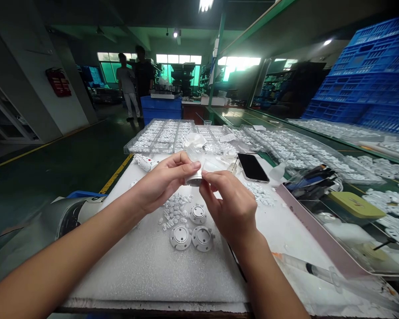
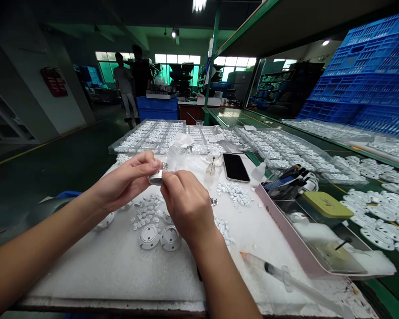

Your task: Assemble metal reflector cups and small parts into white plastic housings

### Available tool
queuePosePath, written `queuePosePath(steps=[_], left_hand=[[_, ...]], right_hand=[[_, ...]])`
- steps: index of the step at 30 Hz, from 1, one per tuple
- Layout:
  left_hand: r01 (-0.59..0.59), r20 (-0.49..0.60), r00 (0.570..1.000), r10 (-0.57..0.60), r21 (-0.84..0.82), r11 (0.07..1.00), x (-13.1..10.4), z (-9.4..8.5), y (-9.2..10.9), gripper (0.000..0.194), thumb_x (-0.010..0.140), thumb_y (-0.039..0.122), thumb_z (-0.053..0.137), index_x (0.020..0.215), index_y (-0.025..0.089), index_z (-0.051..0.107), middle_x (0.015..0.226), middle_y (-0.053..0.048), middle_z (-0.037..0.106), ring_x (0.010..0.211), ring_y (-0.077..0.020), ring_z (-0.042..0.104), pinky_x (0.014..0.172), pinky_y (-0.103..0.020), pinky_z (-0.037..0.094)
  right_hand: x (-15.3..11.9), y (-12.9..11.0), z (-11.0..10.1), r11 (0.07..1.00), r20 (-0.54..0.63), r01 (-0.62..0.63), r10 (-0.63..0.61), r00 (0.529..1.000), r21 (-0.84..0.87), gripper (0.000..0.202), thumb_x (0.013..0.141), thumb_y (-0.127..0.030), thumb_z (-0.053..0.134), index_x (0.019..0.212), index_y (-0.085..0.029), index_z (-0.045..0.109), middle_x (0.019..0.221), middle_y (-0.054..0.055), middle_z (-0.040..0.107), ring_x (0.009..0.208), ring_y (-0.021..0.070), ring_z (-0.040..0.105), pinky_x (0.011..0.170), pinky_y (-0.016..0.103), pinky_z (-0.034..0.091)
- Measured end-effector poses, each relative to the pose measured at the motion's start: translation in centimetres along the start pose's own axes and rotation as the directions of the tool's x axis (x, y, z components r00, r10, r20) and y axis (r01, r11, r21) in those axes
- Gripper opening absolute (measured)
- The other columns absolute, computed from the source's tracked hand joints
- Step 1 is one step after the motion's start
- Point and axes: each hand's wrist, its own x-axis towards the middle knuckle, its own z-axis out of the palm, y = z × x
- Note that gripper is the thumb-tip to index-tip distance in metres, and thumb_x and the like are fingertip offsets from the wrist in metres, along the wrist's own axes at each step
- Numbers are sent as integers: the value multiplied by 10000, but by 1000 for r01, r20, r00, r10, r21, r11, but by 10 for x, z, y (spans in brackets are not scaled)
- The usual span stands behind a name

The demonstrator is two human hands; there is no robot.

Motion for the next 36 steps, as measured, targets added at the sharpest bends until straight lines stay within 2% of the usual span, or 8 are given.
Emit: queuePosePath(steps=[5, 11, 14, 17, 22, 25, 31, 36], left_hand=[[-2, 29, 1000, 3, -61, 998, 0, 3, -6, 240, 870, 285, 673, 706, 204, 518, 768, 23, 569, 769, -117, 558, 757, -243, 445], [24, 41, 999, -21, -69, 997, -2, 5, -5, 148, 856, 302, 696, 785, 205, 611, 822, 5, 561, 779, -122, 556, 736, -242, 466], [-21, 58, 998, 20, 13, 1000, -1, 2, -6, 159, 897, 359, 668, 835, 214, 647, 855, -3, 597, 818, -123, 580, 778, -245, 483], [-163, 102, 984, 146, 178, 970, 0, -6, -5, 155, 858, 385, 721, 895, 238, 685, 952, -16, 645, 929, -144, 607, 834, -263, 500], [-488, 274, 869, 412, 342, 803, 1, -14, -5, 261, 801, 143, 756, 1013, 289, 715, 1019, -25, 641, 1036, -169, 608, 900, -294, 510], [-606, 278, 795, 539, 402, 687, -2, -10, -8, 310, 822, 88, 685, 1054, 291, 715, 1000, -35, 637, 991, -178, 622, 879, -320, 525], [-680, 215, 669, 712, 563, 469, -8, 0, -15, 332, 799, 106, 693, 1069, 296, 733, 917, -44, 651, 903, -210, 631, 811, -364, 544], [-699, 252, 642, 724, 581, 417, -10, 1, -12, 376, 805, 51, 659, 1084, 294, 726, 917, -36, 653, 901, -196, 624, 806, -346, 533]], right_hand=[[-1, -2, -1, 1000, -2, -12, 12, 1000, 27, 136, 919, -99, 571, 1002, -206, 581, 729, 10, 649, 623, 126, 596, 609, 246, 493], [-1, -4, 0, 999, -8, -11, 12, 1000, 32, 196, 907, -68, 576, 1053, -199, 570, 730, 8, 650, 615, 120, 595, 599, 245, 501], [-1, -4, 0, 999, -45, -25, 27, 999, 45, 233, 880, -46, 599, 1043, -208, 561, 740, 3, 652, 622, 121, 613, 598, 245, 518], [-1, -3, 0, 998, -108, -37, 42, 993, 49, 271, 864, -47, 622, 1035, -245, 552, 775, -1, 667, 648, 127, 646, 600, 249, 544], [-4, -3, -1, 999, -169, 3, 4, 986, 43, 345, 827, -35, 672, 1075, -248, 562, 866, 41, 713, 756, 160, 701, 649, 274, 593], [-6, -5, -1, 997, -197, -10, 25, 980, 80, 369, 819, -29, 664, 1099, -250, 571, 866, 40, 715, 783, 177, 715, 664, 293, 605], [-4, -10, 0, 996, -241, -42, 60, 969, 79, 365, 815, -35, 674, 1060, -284, 570, 816, 7, 692, 710, 157, 701, 600, 272, 592], [-3, -12, -1, 998, -233, -34, 46, 971, 57, 340, 809, -25, 677, 1021, -271, 572, 790, 6, 687, 671, 139, 691, 569, 242, 574]])
